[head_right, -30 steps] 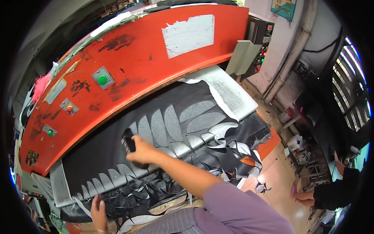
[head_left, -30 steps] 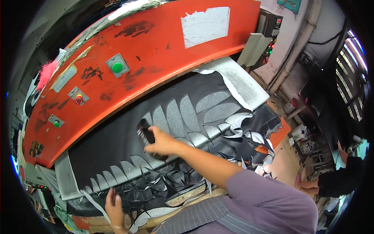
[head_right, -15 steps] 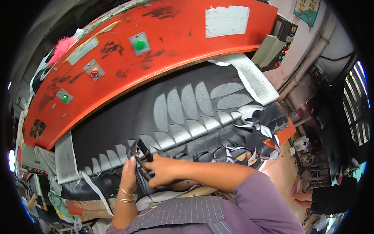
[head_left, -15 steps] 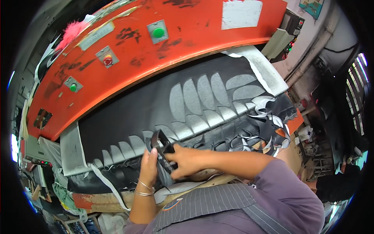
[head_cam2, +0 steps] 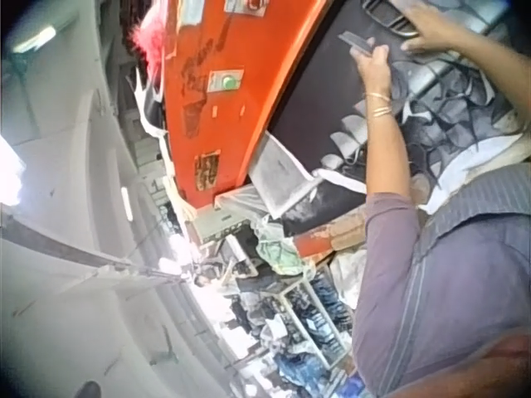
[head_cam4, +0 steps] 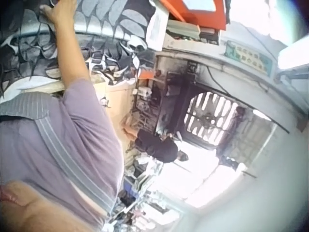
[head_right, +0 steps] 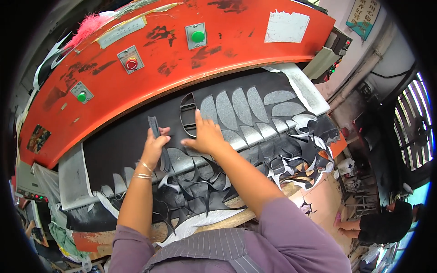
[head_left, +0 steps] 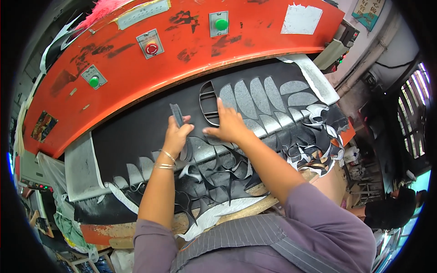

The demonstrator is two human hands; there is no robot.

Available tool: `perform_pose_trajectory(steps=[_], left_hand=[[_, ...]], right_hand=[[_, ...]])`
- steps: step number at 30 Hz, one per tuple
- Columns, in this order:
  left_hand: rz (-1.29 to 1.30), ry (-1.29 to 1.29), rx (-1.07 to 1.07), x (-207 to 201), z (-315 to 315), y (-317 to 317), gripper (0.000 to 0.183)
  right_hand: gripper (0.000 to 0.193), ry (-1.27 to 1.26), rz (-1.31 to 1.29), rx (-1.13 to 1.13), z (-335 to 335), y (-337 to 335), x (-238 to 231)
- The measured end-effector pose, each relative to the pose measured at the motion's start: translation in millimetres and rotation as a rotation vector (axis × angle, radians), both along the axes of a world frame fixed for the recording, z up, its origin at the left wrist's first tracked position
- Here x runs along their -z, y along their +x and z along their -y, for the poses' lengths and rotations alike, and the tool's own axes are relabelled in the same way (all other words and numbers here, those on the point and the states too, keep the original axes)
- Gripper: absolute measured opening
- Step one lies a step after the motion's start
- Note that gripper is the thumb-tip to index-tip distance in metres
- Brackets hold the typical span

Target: Using a hydraulic die-cutting machine to cut out footwear components from layered material sheets.

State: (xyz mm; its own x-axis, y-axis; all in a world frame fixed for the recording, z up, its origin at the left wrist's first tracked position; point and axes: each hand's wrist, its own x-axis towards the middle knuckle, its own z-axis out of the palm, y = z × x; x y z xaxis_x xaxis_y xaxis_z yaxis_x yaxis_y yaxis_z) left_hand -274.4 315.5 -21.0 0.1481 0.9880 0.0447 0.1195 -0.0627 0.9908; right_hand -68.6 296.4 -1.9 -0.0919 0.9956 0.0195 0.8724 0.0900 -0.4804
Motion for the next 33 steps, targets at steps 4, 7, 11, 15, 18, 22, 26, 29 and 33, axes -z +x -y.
perform_pose_trajectory(steps=[4,7,11,15,18,22,26,29,33], left_hand=[[-0.56,0.143,0.073,30.9,-17.8,29.1,0.064],[-0.722,0.531,0.072,41.1,-16.3,30.7,0.07],[-0.695,0.179,0.309,-0.1,-13.3,32.4,0.089],[-0.723,0.217,0.291,-1.8,-9.7,32.7,0.089],[-0.749,0.241,0.292,0.1,-8.8,32.5,0.09],[-0.765,0.282,0.299,5.2,-2.6,34.5,0.09],[-0.256,-0.038,0.065,-3.0,11.1,11.7,0.068],[0.18,0.163,-0.317,-32.5,16.5,-24.5,0.041],[-0.004,0.708,-0.805,-98.4,28.3,-86.4,0.028]], right_hand=[[0.086,0.356,-0.028,0.066,11.1,11.3,54.4],[0.068,0.432,-0.014,0.042,10.8,7.1,51.7],[0.063,0.458,-0.013,0.027,11.5,12.1,46.4],[0.069,0.452,-0.03,-0.015,8.1,13.7,46.6],[0.068,0.453,-0.032,-0.009,12.3,13.0,45.9],[0.073,0.43,-0.038,0.017,19.1,14.6,56.5],[0.083,0.386,-0.079,0.115,36.6,15.0,24.5],[0.078,0.475,-0.424,0.103,24.8,41.4,-1.2],[0.054,0.652,-0.751,0.135,6.2,55.5,-69.9]])
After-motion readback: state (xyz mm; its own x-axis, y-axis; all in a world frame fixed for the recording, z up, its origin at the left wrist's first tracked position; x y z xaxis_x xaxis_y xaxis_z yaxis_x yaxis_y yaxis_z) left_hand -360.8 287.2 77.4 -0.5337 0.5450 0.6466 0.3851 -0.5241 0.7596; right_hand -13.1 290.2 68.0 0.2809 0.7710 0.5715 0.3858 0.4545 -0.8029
